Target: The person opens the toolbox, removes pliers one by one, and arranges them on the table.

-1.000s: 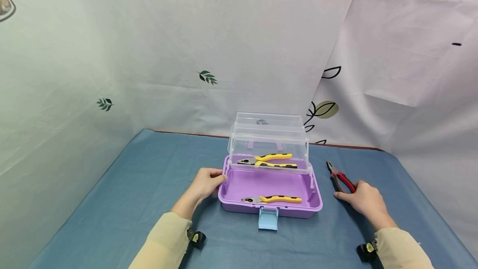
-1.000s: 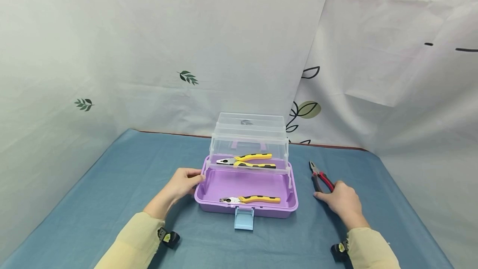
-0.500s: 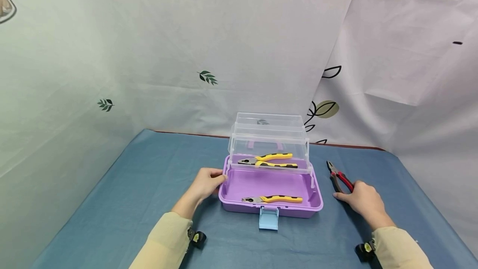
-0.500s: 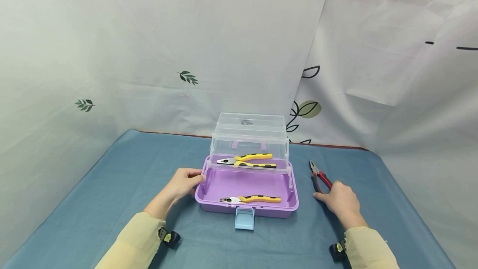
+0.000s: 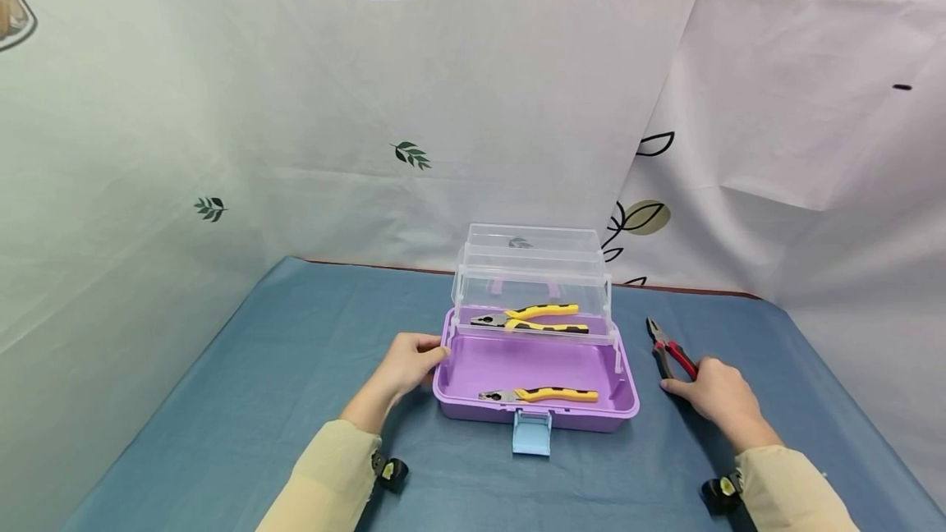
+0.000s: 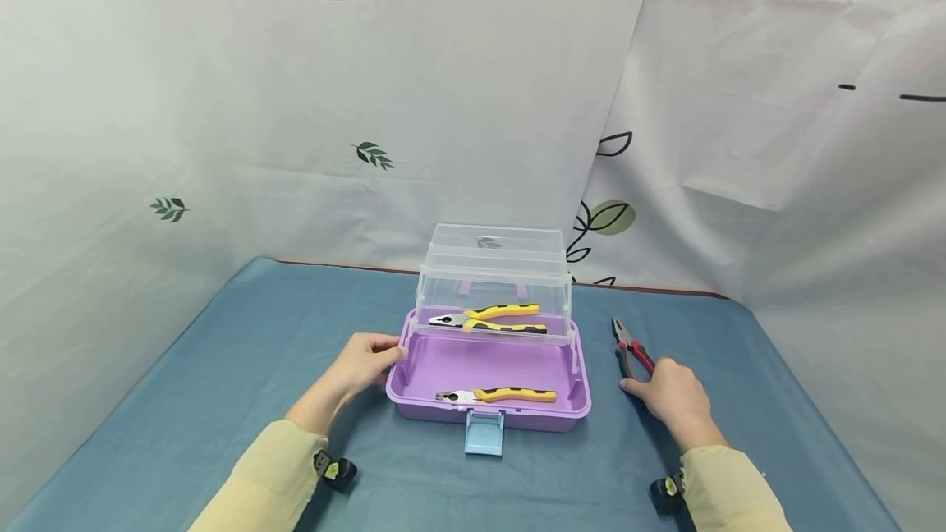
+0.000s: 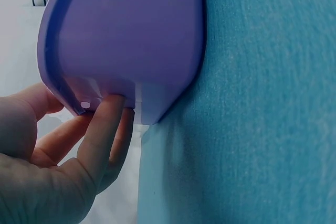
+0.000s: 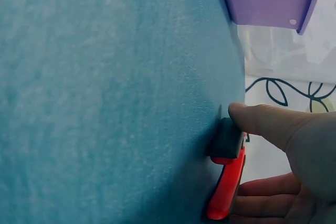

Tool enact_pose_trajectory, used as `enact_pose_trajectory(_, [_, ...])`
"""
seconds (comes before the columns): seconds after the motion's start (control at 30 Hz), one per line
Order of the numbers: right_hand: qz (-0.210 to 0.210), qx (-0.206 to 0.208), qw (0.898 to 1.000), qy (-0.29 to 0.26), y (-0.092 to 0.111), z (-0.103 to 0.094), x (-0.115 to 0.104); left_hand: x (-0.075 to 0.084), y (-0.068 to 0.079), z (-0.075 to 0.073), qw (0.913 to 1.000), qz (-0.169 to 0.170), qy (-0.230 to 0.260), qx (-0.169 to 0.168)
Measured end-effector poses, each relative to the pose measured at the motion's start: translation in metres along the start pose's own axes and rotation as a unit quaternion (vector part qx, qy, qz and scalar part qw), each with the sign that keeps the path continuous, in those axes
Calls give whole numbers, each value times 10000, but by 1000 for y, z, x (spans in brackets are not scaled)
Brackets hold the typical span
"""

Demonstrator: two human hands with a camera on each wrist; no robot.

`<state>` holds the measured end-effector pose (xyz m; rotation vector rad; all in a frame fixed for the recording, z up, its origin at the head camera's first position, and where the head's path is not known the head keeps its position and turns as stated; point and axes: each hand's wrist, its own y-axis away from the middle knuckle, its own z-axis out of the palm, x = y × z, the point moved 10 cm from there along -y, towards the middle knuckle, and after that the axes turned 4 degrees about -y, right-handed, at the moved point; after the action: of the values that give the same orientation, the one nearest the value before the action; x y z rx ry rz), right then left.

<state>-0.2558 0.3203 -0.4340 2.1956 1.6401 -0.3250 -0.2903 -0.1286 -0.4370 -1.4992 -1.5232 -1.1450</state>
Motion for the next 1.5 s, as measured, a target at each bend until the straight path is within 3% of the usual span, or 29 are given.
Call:
enact_pose_trajectory(0.57, [-425,122,9989,144,-1,-13,-17,1,2,0,10000,-72,-40,-30])
enact_pose_trajectory(1.23, [-863,600,9943,-157,13,-26,-38,0,2,1,9999,-111,-53,-37])
enact_pose_trajectory(1.5, [-1206,952,9875,-344,18,-31,-51,0,3,1,10000,-84,-26,-33])
